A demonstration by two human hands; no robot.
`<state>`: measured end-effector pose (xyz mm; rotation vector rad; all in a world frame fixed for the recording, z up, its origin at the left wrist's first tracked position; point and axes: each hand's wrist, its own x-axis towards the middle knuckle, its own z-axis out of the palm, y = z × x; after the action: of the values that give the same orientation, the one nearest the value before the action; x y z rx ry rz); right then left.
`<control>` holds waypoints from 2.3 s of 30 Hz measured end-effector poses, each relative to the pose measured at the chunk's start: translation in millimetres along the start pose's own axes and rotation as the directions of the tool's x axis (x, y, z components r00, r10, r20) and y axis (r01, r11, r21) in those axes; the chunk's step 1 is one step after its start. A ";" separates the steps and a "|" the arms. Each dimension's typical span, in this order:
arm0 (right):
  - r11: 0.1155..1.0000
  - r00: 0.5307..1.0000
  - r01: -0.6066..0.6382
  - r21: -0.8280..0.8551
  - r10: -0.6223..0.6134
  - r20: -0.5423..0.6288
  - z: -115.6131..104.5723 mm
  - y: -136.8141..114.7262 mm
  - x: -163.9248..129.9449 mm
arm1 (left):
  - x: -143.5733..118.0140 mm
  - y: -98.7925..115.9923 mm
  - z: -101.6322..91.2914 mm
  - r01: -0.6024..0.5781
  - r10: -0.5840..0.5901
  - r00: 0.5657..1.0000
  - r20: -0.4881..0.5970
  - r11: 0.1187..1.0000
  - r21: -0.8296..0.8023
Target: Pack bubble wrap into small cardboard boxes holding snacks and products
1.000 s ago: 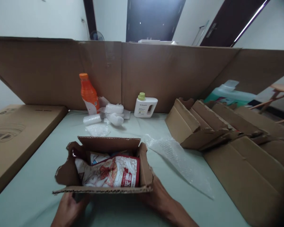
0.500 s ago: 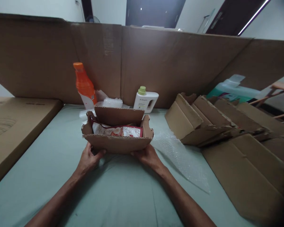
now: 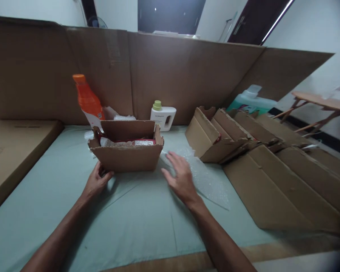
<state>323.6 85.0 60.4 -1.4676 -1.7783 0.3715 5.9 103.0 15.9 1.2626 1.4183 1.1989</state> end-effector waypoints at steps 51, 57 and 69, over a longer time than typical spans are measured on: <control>0.899 0.840 0.362 -0.247 -0.200 0.504 41.5 -43.8 -150.8 | -158.9 14.6 55.5 0.357 -0.340 0.920 0.195 0.932 -0.062; 0.851 0.921 0.269 -0.452 -0.091 0.378 -25.1 26.1 -180.3 | -153.0 14.4 11.5 0.311 -0.322 0.932 0.168 0.946 0.088; 0.788 0.925 0.303 -0.536 -0.108 0.364 -119.1 42.0 -262.8 | -180.1 1.1 -56.4 0.242 -0.347 0.866 0.361 0.921 0.304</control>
<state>444.7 -175.5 10.2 -1.6573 -2.4444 -0.0885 -29.2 -82.1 27.1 1.3113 1.4072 0.5153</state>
